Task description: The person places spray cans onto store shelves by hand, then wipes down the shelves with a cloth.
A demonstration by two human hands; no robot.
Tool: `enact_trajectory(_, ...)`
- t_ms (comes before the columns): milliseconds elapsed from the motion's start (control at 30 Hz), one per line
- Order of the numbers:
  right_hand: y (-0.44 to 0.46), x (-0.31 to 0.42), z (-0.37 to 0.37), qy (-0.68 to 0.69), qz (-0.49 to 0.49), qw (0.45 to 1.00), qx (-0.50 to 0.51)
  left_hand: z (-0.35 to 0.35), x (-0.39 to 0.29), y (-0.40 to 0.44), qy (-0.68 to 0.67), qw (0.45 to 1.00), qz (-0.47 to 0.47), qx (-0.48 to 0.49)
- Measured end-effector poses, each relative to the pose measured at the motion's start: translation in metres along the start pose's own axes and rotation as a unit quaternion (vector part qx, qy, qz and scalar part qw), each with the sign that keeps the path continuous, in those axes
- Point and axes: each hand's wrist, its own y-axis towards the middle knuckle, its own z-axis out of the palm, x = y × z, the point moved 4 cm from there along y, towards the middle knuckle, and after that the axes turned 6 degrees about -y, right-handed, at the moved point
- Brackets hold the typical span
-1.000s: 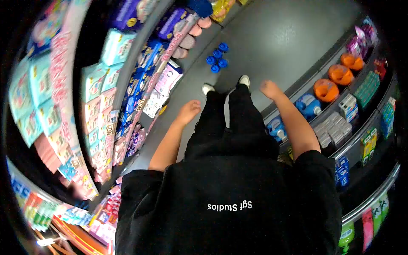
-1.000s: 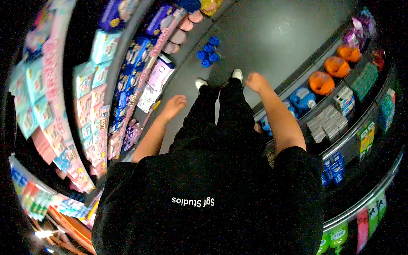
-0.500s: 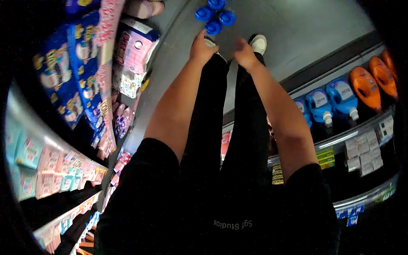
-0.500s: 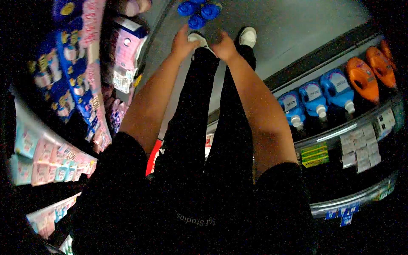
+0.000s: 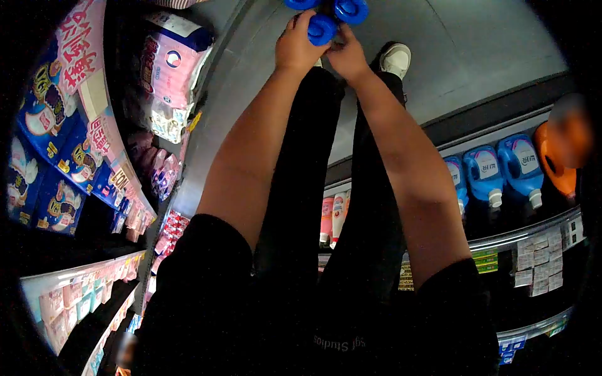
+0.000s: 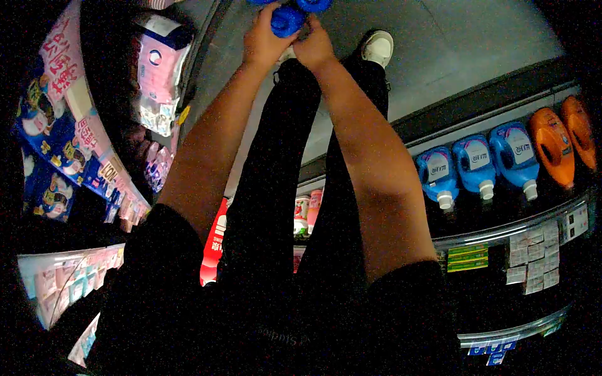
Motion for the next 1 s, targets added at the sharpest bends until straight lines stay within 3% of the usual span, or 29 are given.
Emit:
enact_trajectory(67,-0.013,0.017,0.003,-0.203,-0.119,0.971,-0.049,-0.014,-0.001,-0.011,-0.001,1.000,-0.005,-0.011)
enact_trajectory(167,-0.058,0.054,0.004,-0.274,-0.154,0.949,-0.028,-0.055,-0.019,-0.039,-0.029,0.999,0.034,-0.023)
enact_trajectory(200,-0.073,0.070,0.003,-0.250,-0.207,0.946,-0.004,-0.073,-0.033,-0.051,-0.043,0.999,0.022,-0.014)
enact_trajectory(300,-0.118,0.117,0.003,-0.291,-0.221,0.929,0.063,-0.141,-0.090,-0.090,-0.026,0.999,0.013,-0.023)
enact_trajectory(367,-0.161,0.159,0.004,-0.310,-0.299,0.901,0.050,-0.198,-0.143,-0.119,-0.048,0.998,-0.011,-0.030)
enact_trajectory(500,-0.254,0.279,0.011,-0.321,-0.238,0.899,0.179,-0.305,-0.250,-0.182,-0.069,0.997,-0.032,0.010)
enact_trajectory(533,-0.279,0.309,0.011,-0.326,-0.275,0.886,0.180,-0.329,-0.268,-0.199,-0.105,0.994,-0.039,-0.003)
enact_trajectory(633,-0.345,0.396,0.016,-0.340,-0.374,0.840,0.197,-0.409,-0.335,-0.237,-0.147,0.986,0.065,-0.054)
enact_trajectory(700,-0.382,0.443,0.022,-0.361,-0.389,0.817,0.224,-0.456,-0.366,-0.258,-0.184,0.965,0.158,-0.095)
enact_trajectory(833,-0.437,0.508,0.039,-0.346,-0.411,0.795,0.280,-0.517,-0.406,-0.298,-0.223,0.925,0.249,-0.180)
enact_trajectory(1000,-0.498,0.570,0.063,-0.319,-0.482,0.754,0.312,-0.565,-0.462,-0.352,-0.365,0.856,0.286,-0.229)
